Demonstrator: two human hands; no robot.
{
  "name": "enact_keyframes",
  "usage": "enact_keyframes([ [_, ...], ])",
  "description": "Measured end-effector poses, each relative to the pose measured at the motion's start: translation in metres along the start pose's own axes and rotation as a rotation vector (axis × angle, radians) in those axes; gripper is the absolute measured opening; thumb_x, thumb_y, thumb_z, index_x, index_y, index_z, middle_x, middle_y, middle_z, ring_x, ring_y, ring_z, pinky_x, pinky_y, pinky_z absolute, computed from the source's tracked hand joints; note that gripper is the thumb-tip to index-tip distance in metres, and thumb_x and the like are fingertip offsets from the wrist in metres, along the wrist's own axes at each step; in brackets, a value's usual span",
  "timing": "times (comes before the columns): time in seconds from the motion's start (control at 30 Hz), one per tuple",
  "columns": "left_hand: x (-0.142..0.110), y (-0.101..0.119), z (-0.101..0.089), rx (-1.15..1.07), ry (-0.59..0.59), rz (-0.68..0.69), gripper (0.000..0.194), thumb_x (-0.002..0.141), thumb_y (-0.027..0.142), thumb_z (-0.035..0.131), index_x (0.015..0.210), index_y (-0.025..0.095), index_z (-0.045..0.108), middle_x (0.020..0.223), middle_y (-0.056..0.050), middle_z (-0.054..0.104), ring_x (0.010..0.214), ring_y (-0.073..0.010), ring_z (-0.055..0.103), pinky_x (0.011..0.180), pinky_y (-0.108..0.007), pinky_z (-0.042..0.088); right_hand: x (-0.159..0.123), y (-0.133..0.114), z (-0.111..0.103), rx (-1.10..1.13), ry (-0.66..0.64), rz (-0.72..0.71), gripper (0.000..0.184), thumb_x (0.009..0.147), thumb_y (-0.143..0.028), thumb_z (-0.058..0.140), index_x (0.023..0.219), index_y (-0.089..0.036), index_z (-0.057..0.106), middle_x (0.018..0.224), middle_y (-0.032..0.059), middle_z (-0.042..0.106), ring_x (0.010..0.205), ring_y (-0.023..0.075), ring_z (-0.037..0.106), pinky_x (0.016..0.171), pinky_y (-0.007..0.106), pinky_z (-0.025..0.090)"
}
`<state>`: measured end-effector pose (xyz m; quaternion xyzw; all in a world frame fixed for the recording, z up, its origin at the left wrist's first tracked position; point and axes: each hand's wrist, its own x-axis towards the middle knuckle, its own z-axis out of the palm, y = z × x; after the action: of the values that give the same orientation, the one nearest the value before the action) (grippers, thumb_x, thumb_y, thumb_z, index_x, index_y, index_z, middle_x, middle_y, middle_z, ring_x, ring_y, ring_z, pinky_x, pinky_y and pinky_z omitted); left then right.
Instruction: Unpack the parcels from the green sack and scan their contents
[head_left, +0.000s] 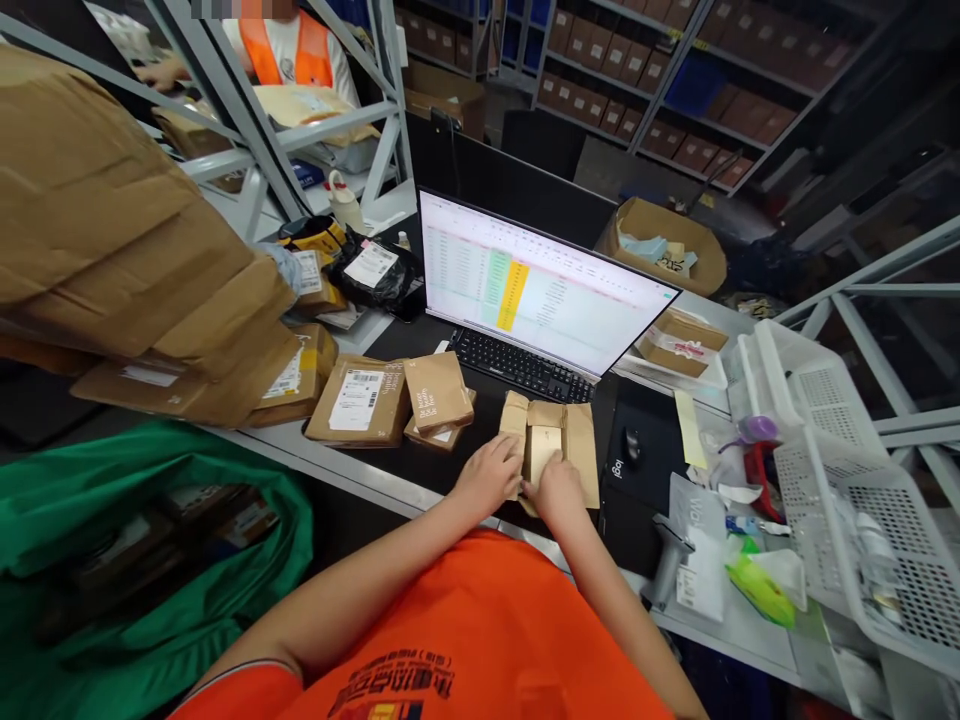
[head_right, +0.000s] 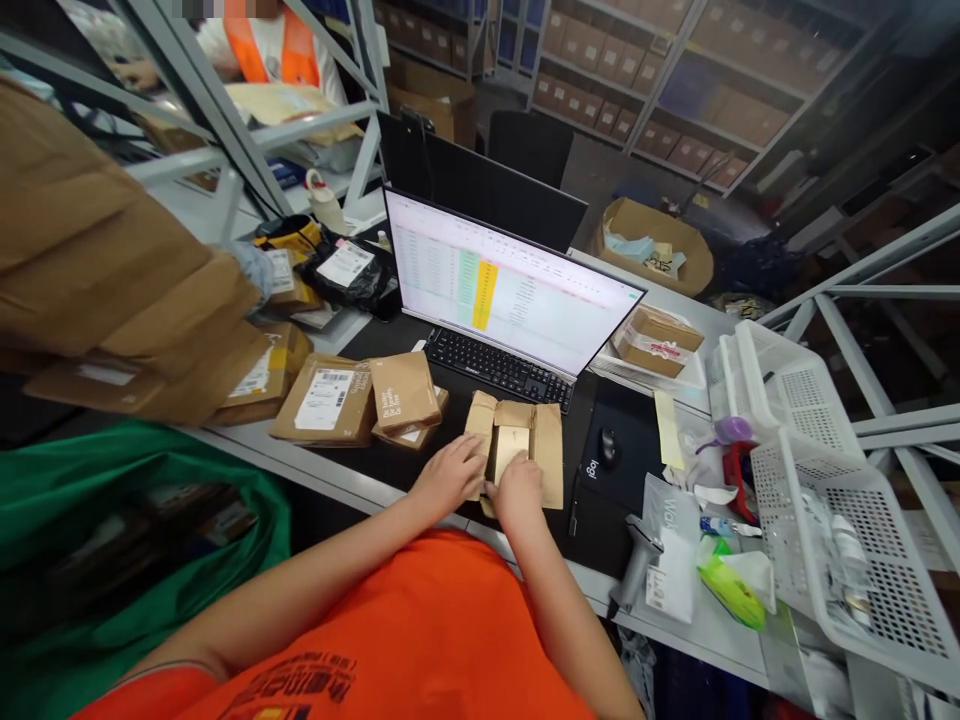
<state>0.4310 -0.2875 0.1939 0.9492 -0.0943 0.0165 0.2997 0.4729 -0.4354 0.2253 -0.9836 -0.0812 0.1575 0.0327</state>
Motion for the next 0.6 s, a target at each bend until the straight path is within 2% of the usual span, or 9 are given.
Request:
enact_keyframes([
  [0.07,0.001,0.011,0.002,0.114,-0.013,0.003,0.034,0.088,0.024,0.065,0.121,0.015,0.065,0.148,-0.019,0.051,0.143,-0.0348,0.043,0.12,-0.048,0.037,0.004,-0.003,0.003,-0.009,0.038,0.01,0.078,0.076,-0.032,0.081,0.135,0.006,0.046,0.108,0.03,0.064,0.101,0.0387,0.065,0.088,0.043,0.05],
  [0.13,0.001,0.018,0.007,0.153,-0.008,-0.047,0.046,0.085,0.02,0.065,0.131,0.011,0.06,0.15,-0.024,0.047,0.145,-0.0385,0.04,0.12,-0.051,0.037,0.004,0.004,0.007,0.055,0.112,-0.005,0.075,0.078,-0.033,0.076,0.137,0.003,0.046,0.109,0.0279,0.064,0.103,0.0381,0.064,0.09,0.044,0.049],
  [0.2,0.0,0.023,0.011,0.15,-0.013,-0.088,0.052,0.083,0.015,0.064,0.134,0.014,0.058,0.153,-0.024,0.042,0.147,-0.0391,0.036,0.119,-0.051,0.038,0.0,0.015,0.011,0.195,0.216,-0.026,0.068,0.082,-0.036,0.069,0.135,0.001,0.047,0.113,0.0252,0.064,0.109,0.0364,0.061,0.096,0.043,0.048],
  [0.27,-0.002,0.026,0.013,0.127,-0.038,-0.115,0.05,0.082,0.015,0.065,0.132,0.016,0.059,0.156,-0.022,0.039,0.149,-0.0376,0.034,0.118,-0.049,0.04,-0.007,0.024,0.016,0.292,0.325,-0.01,0.07,0.081,-0.036,0.067,0.137,0.0,0.046,0.115,0.023,0.062,0.113,0.0356,0.058,0.1,0.042,0.046],
  [0.37,-0.001,0.028,0.01,0.104,-0.068,-0.149,0.04,0.082,0.019,0.066,0.122,0.017,0.064,0.159,-0.019,0.036,0.152,-0.0373,0.029,0.119,-0.05,0.038,-0.018,0.027,0.025,0.251,0.431,0.047,0.083,0.073,-0.036,0.072,0.141,0.001,0.042,0.114,0.0222,0.06,0.111,0.0384,0.056,0.099,0.045,0.045],
  [0.43,0.004,0.027,0.006,0.128,-0.03,-0.163,0.04,0.081,0.021,0.068,0.12,0.016,0.065,0.163,-0.02,0.029,0.154,-0.0387,0.021,0.124,-0.056,0.027,-0.023,0.023,0.031,0.194,0.447,0.048,0.09,0.071,-0.039,0.074,0.144,0.002,0.039,0.112,0.0223,0.059,0.109,0.0391,0.055,0.097,0.046,0.044],
  [0.5,0.013,0.023,0.001,0.179,0.027,-0.168,0.047,0.08,0.019,0.067,0.126,0.014,0.063,0.167,-0.02,0.02,0.155,-0.0379,0.017,0.126,-0.057,0.019,-0.025,0.019,0.034,0.164,0.433,0.032,0.092,0.071,-0.042,0.075,0.144,0.001,0.04,0.11,0.0213,0.058,0.107,0.0385,0.055,0.094,0.045,0.045],
  [0.6,0.031,0.017,-0.004,0.237,0.067,-0.143,0.054,0.082,0.015,0.061,0.136,0.016,0.057,0.169,-0.016,0.018,0.154,-0.0334,0.022,0.126,-0.053,0.02,-0.025,0.02,0.034,0.158,0.415,0.041,0.086,0.069,-0.04,0.075,0.141,-0.004,0.044,0.106,0.0177,0.058,0.102,0.0365,0.055,0.091,0.044,0.045],
])
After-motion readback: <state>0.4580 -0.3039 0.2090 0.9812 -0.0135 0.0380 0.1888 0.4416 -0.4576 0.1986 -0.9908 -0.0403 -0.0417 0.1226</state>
